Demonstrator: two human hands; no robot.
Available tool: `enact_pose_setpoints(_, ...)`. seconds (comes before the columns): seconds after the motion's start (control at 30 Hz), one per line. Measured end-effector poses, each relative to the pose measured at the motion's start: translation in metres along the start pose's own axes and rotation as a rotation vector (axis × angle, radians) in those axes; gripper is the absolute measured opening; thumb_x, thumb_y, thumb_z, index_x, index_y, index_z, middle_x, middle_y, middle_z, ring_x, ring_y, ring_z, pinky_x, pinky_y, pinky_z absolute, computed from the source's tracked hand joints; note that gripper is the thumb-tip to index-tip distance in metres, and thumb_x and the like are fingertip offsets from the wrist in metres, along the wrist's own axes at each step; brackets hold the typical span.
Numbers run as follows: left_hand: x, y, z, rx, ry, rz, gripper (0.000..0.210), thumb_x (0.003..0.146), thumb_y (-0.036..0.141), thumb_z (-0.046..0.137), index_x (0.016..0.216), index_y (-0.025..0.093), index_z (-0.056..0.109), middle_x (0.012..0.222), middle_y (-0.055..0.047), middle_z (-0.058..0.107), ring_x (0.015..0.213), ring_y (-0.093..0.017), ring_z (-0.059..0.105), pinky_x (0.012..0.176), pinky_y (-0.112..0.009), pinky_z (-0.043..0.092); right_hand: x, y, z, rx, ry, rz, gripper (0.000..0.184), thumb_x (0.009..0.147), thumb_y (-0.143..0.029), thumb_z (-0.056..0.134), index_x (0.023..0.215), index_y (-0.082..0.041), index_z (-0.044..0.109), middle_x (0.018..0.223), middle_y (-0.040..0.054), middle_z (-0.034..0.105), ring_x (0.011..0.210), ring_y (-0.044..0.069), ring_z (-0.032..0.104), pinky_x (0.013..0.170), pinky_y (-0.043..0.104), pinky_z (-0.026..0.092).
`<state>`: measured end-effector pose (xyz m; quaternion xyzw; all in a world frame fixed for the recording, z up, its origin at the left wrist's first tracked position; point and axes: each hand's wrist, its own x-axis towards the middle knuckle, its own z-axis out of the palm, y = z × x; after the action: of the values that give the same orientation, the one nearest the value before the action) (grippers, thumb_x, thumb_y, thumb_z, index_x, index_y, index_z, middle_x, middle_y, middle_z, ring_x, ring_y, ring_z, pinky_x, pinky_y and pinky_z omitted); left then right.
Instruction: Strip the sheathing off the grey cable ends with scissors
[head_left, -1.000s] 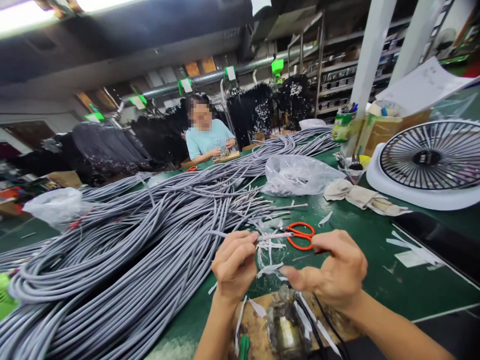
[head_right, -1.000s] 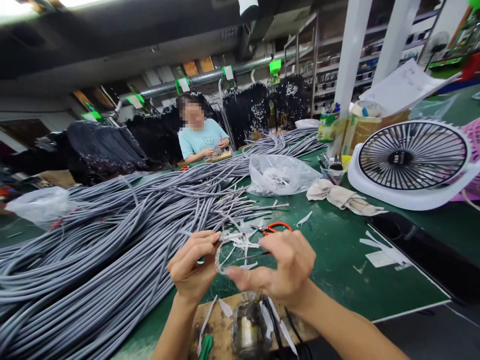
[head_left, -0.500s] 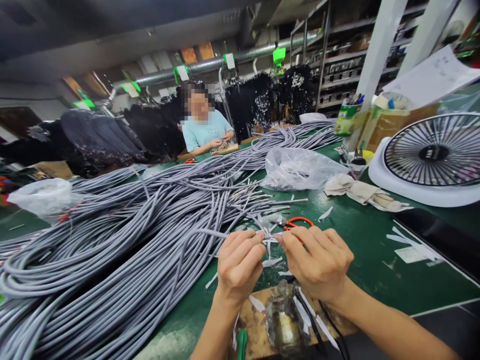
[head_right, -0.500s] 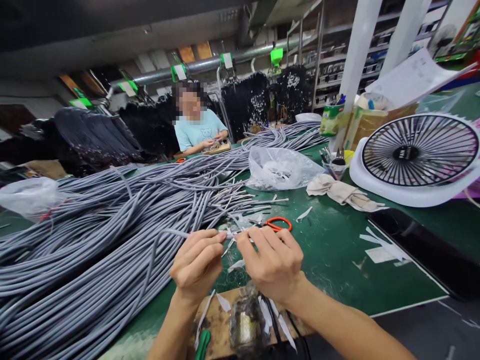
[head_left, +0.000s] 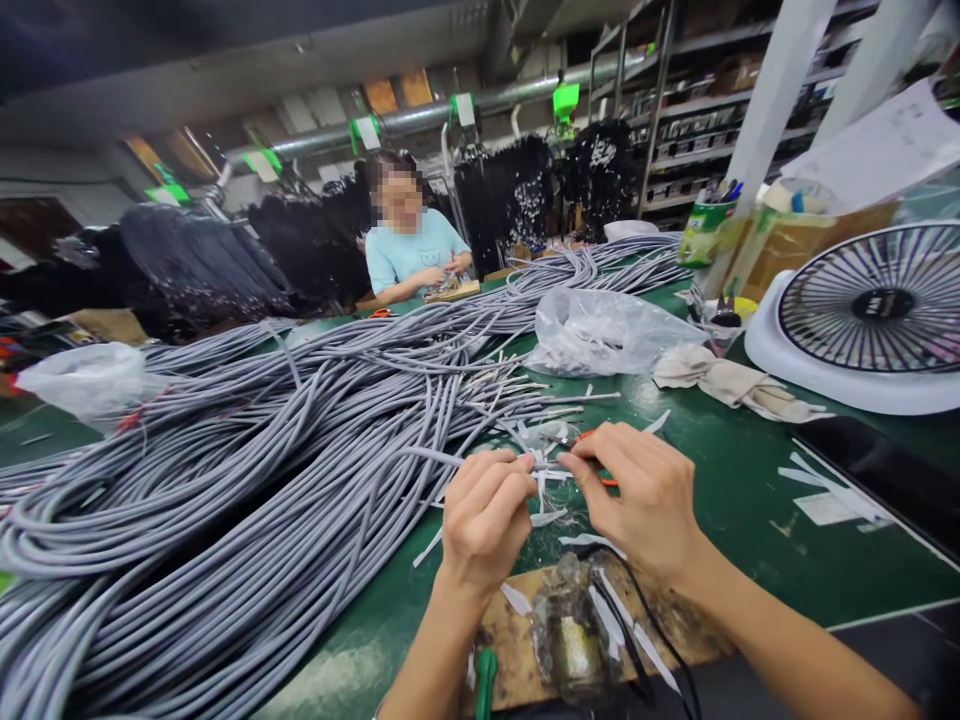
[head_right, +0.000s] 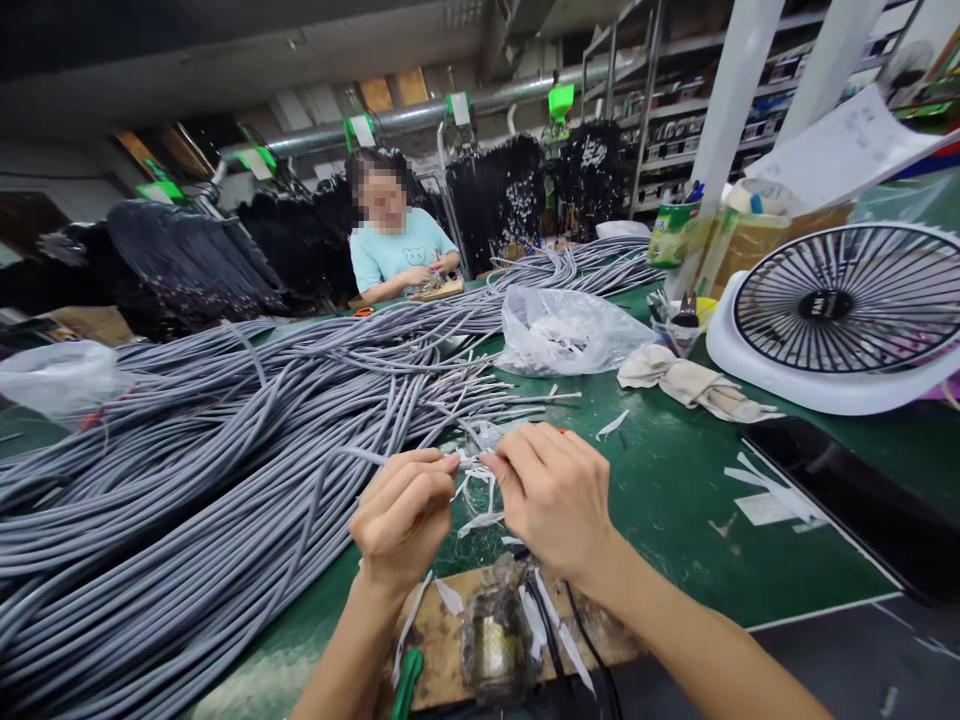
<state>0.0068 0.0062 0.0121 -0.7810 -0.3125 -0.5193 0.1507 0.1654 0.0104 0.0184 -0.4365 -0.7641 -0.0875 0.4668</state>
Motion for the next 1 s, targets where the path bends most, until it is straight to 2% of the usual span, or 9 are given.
enact_pose_setpoints(0.2, 0.000, 0.004, 0.002, -0.019, 0.042, -0.219, 0.018, 0.072, 0.000, 0.054, 0.068, 0.017, 0.052, 0.066, 0.001, 0.061, 0.069, -0.012, 0.062, 0.064, -0.022, 0.049, -0.001, 0.002, 0.010, 0.339, -0.108, 0.293, 0.020, 0.083, -0.029, 0.050, 0.067, -0.018, 0.050, 0.061, -0.0009, 0.056, 0.056, 0.011, 0.051, 0.054, 0.022, 0.036)
enact_pose_setpoints(0.33, 0.000, 0.003, 0.001, -0.073, 0.034, -0.396, 0.014, 0.071, 0.004, 0.057, 0.071, 0.018, 0.054, 0.067, 0.002, 0.064, 0.070, -0.012, 0.065, 0.064, -0.020, 0.049, 0.001, 0.003, 0.016, 0.573, -0.165, 0.408, 0.023, 0.083, -0.033, 0.048, 0.066, -0.018, 0.048, 0.058, -0.0010, 0.052, 0.051, 0.010, 0.048, 0.046, 0.020, 0.036)
enact_pose_setpoints(0.43, 0.001, 0.000, -0.002, -0.153, 0.020, -0.489, 0.011, 0.068, 0.010, 0.064, 0.073, 0.018, 0.057, 0.068, 0.001, 0.065, 0.065, -0.012, 0.064, 0.062, -0.021, 0.051, 0.001, 0.001, 0.018, 0.651, -0.198, 0.442, 0.026, 0.084, -0.035, 0.047, 0.065, -0.017, 0.048, 0.055, -0.0019, 0.050, 0.048, 0.009, 0.046, 0.042, 0.019, 0.035)
enact_pose_setpoints(0.5, 0.001, -0.001, -0.003, -0.209, -0.001, -0.540, 0.013, 0.066, 0.012, 0.067, 0.073, 0.017, 0.058, 0.068, 0.001, 0.065, 0.061, -0.011, 0.062, 0.060, -0.021, 0.051, 0.000, -0.001, 0.018, 0.593, -0.165, 0.407, 0.025, 0.084, -0.033, 0.047, 0.065, -0.017, 0.048, 0.056, -0.0019, 0.051, 0.049, 0.009, 0.047, 0.045, 0.019, 0.036)
enact_pose_setpoints(0.57, 0.002, -0.001, -0.004, -0.248, -0.012, -0.570, 0.014, 0.064, 0.013, 0.069, 0.072, 0.017, 0.059, 0.067, 0.001, 0.065, 0.060, -0.011, 0.061, 0.059, -0.021, 0.051, -0.003, -0.003, 0.016, 0.441, -0.074, 0.310, 0.021, 0.084, -0.028, 0.049, 0.066, -0.017, 0.049, 0.058, -0.0012, 0.053, 0.052, 0.009, 0.050, 0.049, 0.020, 0.037)
enact_pose_setpoints(0.67, 0.004, 0.001, -0.004, -0.286, 0.028, -0.581, 0.014, 0.062, 0.011, 0.070, 0.068, 0.017, 0.059, 0.065, 0.001, 0.064, 0.062, -0.012, 0.062, 0.059, -0.021, 0.051, -0.006, -0.006, 0.015, 0.218, 0.108, 0.109, 0.015, 0.081, -0.020, 0.053, 0.067, -0.017, 0.052, 0.061, 0.0002, 0.056, 0.057, 0.010, 0.052, 0.056, 0.022, 0.037)
enact_pose_setpoints(0.73, 0.004, 0.002, -0.003, -0.322, 0.068, -0.576, 0.015, 0.062, 0.009, 0.069, 0.065, 0.017, 0.057, 0.063, 0.001, 0.062, 0.064, -0.012, 0.063, 0.060, -0.021, 0.051, -0.008, -0.006, 0.014, 0.152, 0.177, 0.019, 0.012, 0.080, -0.018, 0.055, 0.068, -0.016, 0.054, 0.060, 0.0004, 0.056, 0.056, 0.010, 0.051, 0.055, 0.022, 0.036)
enact_pose_setpoints(0.87, 0.001, 0.003, 0.000, -0.402, 0.127, -0.508, 0.020, 0.062, 0.000, 0.065, 0.063, 0.017, 0.054, 0.065, 0.002, 0.060, 0.065, -0.012, 0.061, 0.062, -0.024, 0.051, -0.009, -0.007, 0.011, 0.109, 0.203, -0.038, 0.013, 0.080, -0.018, 0.056, 0.068, -0.015, 0.055, 0.057, 0.0009, 0.056, 0.055, 0.010, 0.050, 0.055, 0.023, 0.036)
enact_pose_setpoints(1.0, -0.002, 0.002, 0.003, -0.353, 0.154, -0.371, 0.025, 0.059, -0.006, 0.063, 0.058, 0.016, 0.051, 0.062, 0.003, 0.055, 0.063, -0.012, 0.058, 0.059, -0.024, 0.049, -0.008, -0.006, 0.008, 0.066, 0.199, -0.063, 0.014, 0.080, -0.018, 0.057, 0.066, -0.015, 0.055, 0.057, 0.0013, 0.057, 0.055, 0.011, 0.050, 0.056, 0.024, 0.034)
